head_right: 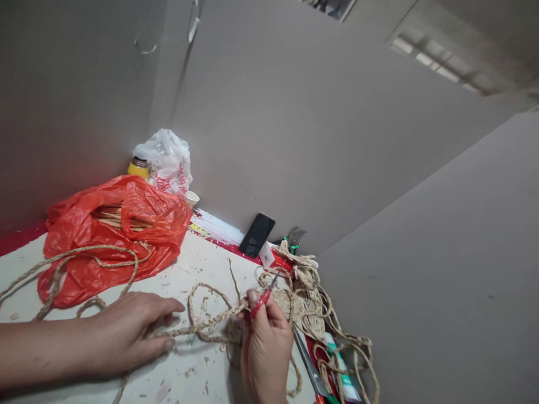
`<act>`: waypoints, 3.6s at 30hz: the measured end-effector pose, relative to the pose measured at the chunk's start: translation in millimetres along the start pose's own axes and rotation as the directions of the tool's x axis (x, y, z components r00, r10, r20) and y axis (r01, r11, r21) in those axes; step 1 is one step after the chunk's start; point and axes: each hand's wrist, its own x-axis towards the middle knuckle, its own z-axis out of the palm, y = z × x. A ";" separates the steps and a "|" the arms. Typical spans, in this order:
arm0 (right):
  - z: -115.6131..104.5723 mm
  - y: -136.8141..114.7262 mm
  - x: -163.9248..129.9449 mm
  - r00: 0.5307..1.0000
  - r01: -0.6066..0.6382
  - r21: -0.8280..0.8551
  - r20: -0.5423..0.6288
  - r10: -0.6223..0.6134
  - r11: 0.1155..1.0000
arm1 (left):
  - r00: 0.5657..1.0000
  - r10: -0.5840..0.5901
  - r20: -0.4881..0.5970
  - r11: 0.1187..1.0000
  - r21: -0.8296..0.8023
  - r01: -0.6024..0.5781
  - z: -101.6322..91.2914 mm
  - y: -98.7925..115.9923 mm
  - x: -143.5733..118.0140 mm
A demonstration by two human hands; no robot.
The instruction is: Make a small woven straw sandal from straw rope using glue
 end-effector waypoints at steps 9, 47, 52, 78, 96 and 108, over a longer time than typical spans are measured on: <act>8.3 16.4 -22.3 0.999 -0.005 -0.124 0.044 0.011 0.992 | 0.994 0.105 -0.034 0.963 -0.245 -0.110 14.1 9.3 -10.8; 19.0 8.4 -25.5 0.992 -0.039 -0.070 0.119 0.048 0.997 | 0.886 0.148 0.440 0.231 -0.886 0.402 18.5 -0.8 9.2; 4.1 7.3 -9.0 0.963 0.004 -0.362 0.254 0.095 0.932 | 0.937 -0.035 0.348 0.213 -0.913 0.347 12.1 -2.7 14.0; -5.1 1.9 -10.5 0.470 0.874 -0.462 0.882 0.021 -0.150 | 0.952 -0.251 0.177 0.167 -0.961 0.222 16.2 -20.0 25.0; -7.1 6.1 -7.0 0.426 0.898 -0.427 0.904 -0.036 -0.107 | 0.961 -0.245 0.128 0.203 -0.963 0.180 13.7 -19.5 25.8; -9.7 11.7 1.8 0.404 0.907 -0.416 0.904 -0.142 -0.066 | 0.962 -0.211 0.172 0.106 -0.974 0.198 9.8 -25.4 25.3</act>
